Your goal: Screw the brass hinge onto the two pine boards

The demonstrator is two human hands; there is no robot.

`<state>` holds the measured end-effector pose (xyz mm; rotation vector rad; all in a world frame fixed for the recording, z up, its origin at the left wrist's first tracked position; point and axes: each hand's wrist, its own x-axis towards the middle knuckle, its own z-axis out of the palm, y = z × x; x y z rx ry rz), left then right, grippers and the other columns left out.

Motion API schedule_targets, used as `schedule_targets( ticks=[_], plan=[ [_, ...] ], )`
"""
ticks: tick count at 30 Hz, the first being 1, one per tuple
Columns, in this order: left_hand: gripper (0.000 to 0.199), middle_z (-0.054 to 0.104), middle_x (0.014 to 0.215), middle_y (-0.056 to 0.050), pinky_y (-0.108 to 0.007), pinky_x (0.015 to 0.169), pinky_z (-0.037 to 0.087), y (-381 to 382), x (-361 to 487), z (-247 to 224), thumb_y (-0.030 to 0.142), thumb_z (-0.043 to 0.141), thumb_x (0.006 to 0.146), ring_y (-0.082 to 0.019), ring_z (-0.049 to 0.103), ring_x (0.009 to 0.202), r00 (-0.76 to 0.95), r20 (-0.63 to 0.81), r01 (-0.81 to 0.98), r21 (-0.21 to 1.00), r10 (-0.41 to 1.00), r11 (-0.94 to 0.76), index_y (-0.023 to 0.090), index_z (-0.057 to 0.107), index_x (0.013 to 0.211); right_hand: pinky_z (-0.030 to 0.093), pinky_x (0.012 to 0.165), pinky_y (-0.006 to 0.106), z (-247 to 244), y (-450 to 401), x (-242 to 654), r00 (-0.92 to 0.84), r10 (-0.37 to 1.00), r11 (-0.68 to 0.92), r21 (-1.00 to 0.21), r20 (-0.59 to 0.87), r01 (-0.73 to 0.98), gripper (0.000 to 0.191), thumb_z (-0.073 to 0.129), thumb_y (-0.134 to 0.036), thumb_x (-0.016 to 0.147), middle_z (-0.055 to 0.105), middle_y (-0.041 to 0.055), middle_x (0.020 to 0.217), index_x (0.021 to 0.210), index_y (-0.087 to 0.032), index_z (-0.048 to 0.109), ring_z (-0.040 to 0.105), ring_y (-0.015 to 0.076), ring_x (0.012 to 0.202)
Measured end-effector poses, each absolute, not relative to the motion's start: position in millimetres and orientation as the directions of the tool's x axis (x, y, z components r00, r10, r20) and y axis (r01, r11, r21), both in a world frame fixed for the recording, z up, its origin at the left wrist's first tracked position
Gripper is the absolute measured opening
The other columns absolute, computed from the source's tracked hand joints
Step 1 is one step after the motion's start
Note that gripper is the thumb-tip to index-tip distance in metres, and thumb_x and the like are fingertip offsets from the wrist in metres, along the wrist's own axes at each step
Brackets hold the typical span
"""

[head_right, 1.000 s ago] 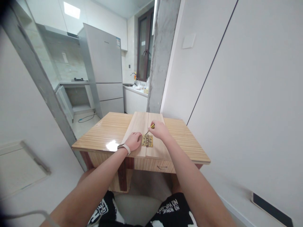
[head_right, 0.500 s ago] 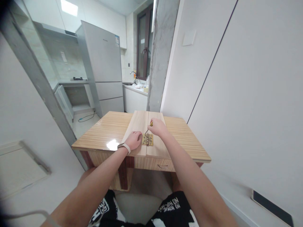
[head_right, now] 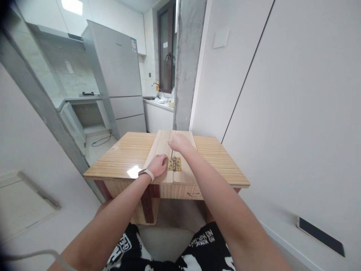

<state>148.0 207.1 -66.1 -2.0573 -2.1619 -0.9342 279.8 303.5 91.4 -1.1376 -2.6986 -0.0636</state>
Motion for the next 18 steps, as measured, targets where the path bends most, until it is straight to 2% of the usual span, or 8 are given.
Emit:
schedule_targets(
  ticks=[3,8,14,18],
  plan=[
    [0.030,0.069,0.126,-0.012,-0.041,0.109,0.043,207.5,148.6,-65.1,0.019,0.051,0.094,-0.026,0.057,0.120,-0.133,0.397,0.911,0.409,0.908,-0.046,0.018,0.066,0.120,0.052,0.085,0.033,98.4,300.6,268.9,-0.662,0.716,0.684,-0.030,0.221,0.729,0.045,0.059,-0.050,0.095,0.075,0.0237,0.109,0.106,-0.010,0.077,0.071,0.0315,0.105],
    [0.031,0.070,0.125,-0.012,-0.041,0.110,0.042,208.2,149.3,-63.4,0.018,0.052,0.093,-0.027,0.056,0.121,-0.138,0.384,0.909,0.416,0.913,-0.038,0.017,0.066,0.121,0.053,0.086,0.031,107.7,299.4,256.1,-0.624,0.754,0.638,-0.002,0.206,0.770,0.031,0.069,-0.033,0.089,0.076,0.0212,0.109,0.110,-0.012,0.076,0.073,0.0281,0.103],
    [0.031,0.070,0.124,-0.012,-0.041,0.109,0.043,209.5,147.3,-66.0,0.020,0.052,0.094,-0.027,0.057,0.120,-0.133,0.395,0.909,0.414,0.909,-0.046,0.018,0.066,0.122,0.054,0.086,0.033,116.8,300.4,249.0,-0.776,0.628,0.771,0.089,0.056,0.631,0.025,0.073,-0.035,0.087,0.077,0.0176,0.108,0.101,-0.015,0.079,0.072,0.0294,0.105],
    [0.031,0.069,0.126,-0.012,-0.040,0.110,0.043,210.5,146.1,-68.0,0.019,0.051,0.094,-0.026,0.057,0.121,-0.131,0.404,0.911,0.409,0.906,-0.051,0.017,0.065,0.122,0.053,0.086,0.034,122.4,298.0,250.4,-0.773,0.634,0.768,0.098,0.029,0.633,0.022,0.075,-0.033,0.086,0.077,0.0171,0.107,0.100,-0.015,0.080,0.072,0.0304,0.105]
  ],
)
